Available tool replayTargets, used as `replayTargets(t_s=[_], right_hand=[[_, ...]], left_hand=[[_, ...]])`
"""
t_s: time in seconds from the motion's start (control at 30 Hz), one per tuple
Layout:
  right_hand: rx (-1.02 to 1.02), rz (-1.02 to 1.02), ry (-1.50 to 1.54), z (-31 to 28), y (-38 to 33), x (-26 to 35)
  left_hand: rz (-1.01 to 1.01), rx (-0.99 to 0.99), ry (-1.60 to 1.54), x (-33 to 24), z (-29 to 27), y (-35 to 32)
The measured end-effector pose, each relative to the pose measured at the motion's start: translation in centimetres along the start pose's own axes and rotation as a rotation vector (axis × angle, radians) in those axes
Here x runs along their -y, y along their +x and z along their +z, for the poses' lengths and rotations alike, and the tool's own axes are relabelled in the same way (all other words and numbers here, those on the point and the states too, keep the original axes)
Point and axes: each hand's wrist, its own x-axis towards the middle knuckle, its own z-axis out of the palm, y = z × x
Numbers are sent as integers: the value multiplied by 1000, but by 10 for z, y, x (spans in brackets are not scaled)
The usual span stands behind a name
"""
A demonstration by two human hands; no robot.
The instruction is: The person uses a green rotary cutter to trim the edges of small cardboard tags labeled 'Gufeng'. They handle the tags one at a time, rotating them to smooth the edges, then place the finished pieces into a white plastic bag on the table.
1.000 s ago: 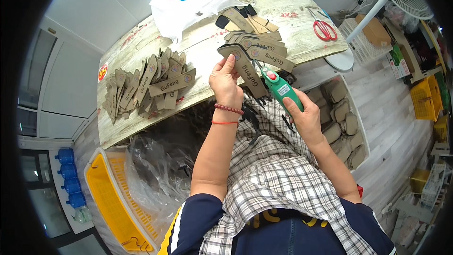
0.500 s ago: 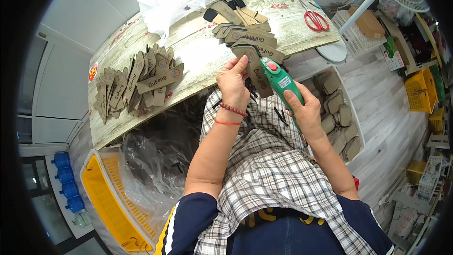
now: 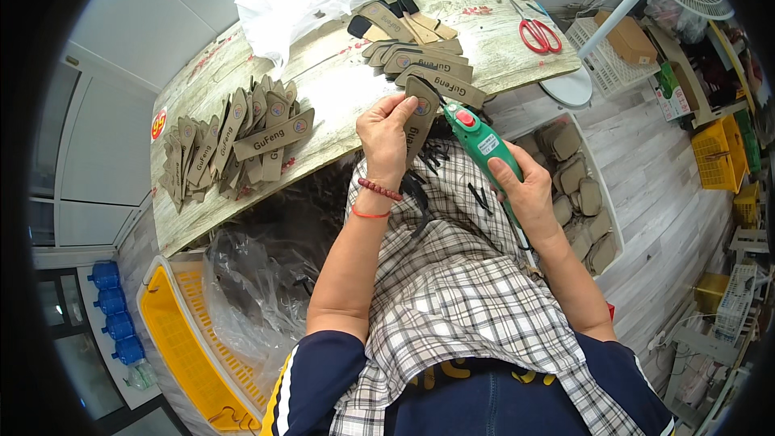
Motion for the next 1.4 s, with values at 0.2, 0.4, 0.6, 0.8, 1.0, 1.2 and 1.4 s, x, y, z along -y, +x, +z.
replayTargets(t_s=[0.2,0.4,0.6,0.8,1.0,1.2,1.4], right_hand=[[15,-9,33,1,0,0],[31,-7,58,1,4,2],[44,-22,86,-3,4,1],[70,-46,17,-11,3,-1],[108,-62,1,-12,2,3],[87,-9,2,-9,-3,2],[22,-14,8,-19,-11,-7]], left_hand=[[60,120,175,1,-11,6],[-10,216,269,-10,-10,2],[44,342,461,-13,-22,14],[107,474,693,-37,-24,24],[270,598,1008,-62,-23,29],[69,389,865,-106,-50,37],[518,-207,1263,-176,-143,79]])
